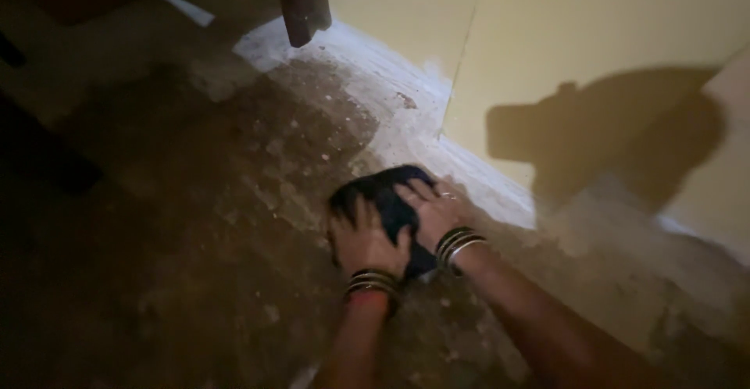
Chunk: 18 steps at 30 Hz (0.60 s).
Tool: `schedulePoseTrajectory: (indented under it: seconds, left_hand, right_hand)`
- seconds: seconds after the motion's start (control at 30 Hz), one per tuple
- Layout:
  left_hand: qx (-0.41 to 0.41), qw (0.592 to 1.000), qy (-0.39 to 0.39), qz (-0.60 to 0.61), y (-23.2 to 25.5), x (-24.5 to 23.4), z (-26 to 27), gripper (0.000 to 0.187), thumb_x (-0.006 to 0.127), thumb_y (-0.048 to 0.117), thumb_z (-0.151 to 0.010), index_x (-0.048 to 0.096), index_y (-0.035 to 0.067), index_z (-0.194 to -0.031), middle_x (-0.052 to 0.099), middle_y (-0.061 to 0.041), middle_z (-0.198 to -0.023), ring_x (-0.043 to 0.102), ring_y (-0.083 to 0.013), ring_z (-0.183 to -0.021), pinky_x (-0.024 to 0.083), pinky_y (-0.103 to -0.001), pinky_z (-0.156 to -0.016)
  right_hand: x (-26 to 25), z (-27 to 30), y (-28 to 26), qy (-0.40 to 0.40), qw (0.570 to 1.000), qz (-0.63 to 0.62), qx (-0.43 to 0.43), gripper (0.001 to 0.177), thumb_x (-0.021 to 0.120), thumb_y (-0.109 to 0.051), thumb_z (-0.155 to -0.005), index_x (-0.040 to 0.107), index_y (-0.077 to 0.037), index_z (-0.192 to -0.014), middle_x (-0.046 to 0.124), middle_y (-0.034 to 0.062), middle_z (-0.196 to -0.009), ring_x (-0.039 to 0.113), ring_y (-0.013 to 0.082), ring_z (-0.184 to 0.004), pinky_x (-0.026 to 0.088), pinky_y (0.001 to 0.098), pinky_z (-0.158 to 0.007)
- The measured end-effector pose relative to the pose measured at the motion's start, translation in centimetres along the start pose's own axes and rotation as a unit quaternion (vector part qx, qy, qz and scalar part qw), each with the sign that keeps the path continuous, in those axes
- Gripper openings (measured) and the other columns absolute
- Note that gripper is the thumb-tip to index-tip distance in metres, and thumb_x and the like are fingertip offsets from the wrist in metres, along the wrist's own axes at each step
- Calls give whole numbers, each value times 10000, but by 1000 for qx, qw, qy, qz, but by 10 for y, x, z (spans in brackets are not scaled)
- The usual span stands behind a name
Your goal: The person wrings out a cloth in a bucket of water and then uses it to wipe the floor.
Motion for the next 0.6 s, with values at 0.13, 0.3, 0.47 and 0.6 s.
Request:
schedulePoseTrajectory:
  seconds: [0.13,0.3,0.47,0.6]
  left_hand:
    - [57,996,-70,-12,71,26,20,826,463,563,-939,294,51,-1565,151,-123,-1678,216,-426,-1488,20,-527,-1233]
    - [144,986,-82,-25,123,55,64,685,414,481,-985,305,107,-1549,145,-62,-1711,180,-428,-1493,15,-534,-1221]
    - [182,980,-70,36,111,64,111,642,523,403,-966,463,62,-1508,269,-98,-1668,248,-389,-1494,97,-523,-1235]
    - [158,986,-46,-6,69,56,122,618,522,432,-973,487,60,-1466,280,-127,-1645,237,-379,-1503,120,-521,-1227]
  right_hand:
    - [-2,50,61,-98,981,65,157,829,712,-406,-821,318,-346,-1548,321,23,-1607,315,403,-1447,238,562,-1168]
    - [2,127,95,-140,938,92,304,873,682,-523,-838,231,-331,-1560,234,65,-1622,227,401,-1496,210,581,-1164]
    - [18,189,78,-148,924,100,339,963,720,-477,-783,232,-328,-1600,281,78,-1643,320,409,-1459,249,566,-1178]
    - [10,192,28,-91,959,63,259,829,715,-439,-825,325,-287,-1540,343,123,-1606,348,428,-1435,259,611,-1157]
Point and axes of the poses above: each hand's wrist, its own z-axis away from the middle knuckle, its own x-axis out of the palm, y = z × x, the point moved 7 cm from there along -z, towards the middle knuckle
